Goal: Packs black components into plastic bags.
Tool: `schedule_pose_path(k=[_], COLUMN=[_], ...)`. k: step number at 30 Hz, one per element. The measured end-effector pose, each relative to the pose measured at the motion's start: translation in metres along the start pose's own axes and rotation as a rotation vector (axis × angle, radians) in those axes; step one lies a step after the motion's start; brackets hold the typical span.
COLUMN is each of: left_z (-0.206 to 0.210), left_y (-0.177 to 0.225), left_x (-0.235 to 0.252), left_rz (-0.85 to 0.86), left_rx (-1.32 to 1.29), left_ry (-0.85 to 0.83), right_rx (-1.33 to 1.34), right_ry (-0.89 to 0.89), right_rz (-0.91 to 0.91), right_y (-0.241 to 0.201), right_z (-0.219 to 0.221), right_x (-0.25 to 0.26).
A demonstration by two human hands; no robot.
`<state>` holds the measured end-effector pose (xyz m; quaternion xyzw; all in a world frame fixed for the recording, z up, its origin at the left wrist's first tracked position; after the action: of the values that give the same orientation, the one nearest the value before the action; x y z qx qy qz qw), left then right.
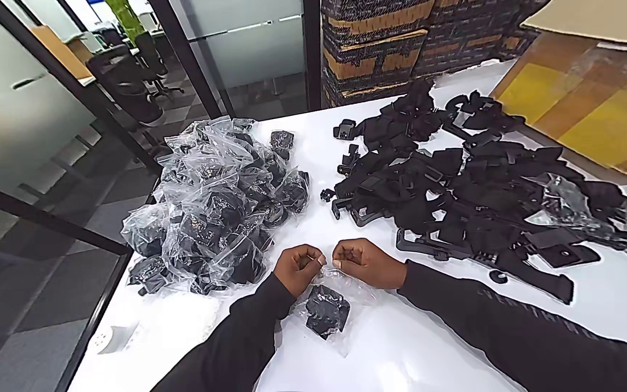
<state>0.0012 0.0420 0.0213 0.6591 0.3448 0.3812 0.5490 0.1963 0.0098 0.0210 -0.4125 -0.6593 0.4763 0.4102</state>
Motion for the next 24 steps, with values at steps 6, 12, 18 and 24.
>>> schedule_pose_path(k=[6,12,18,24], left_z=[0.0014,0.0048,0.0063,0.0071], left_y=[-0.0014,-0.0018,-0.0036,-0.0033], left_x=[-0.0005,-0.0021,-0.0032,-0.0039], left_rz=[-0.003,0.043,0.072,0.082], left_rx=[0.031,0.082,0.106,0.129], left_ry=[0.016,0.015,-0.003,-0.003], right_rx=[-0.080,-0.106,-0.140,-0.125], right_ry=[-0.003,-0.019,-0.030,-0.022], right_rz=[-0.018,-0.033,-0.065,-0.068], right_y=[0.0002,-0.0014,-0.0004,0.0000], right_z=[0.0028,0.0052,0.0047,0.0041], right_x=[-0.0013,-0.0020,-0.0014,-0.0008])
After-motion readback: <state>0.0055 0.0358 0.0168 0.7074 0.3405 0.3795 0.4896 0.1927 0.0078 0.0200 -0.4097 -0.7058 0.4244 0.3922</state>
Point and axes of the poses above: each hand's wrist, its own x-axis towards the middle knuckle, its own z-axis out of the palm, y = z × x, the point moved 4 cm from there along x, towards the middle knuckle, and after that the axes turned 8 degrees about y, right-handed, at the moved point
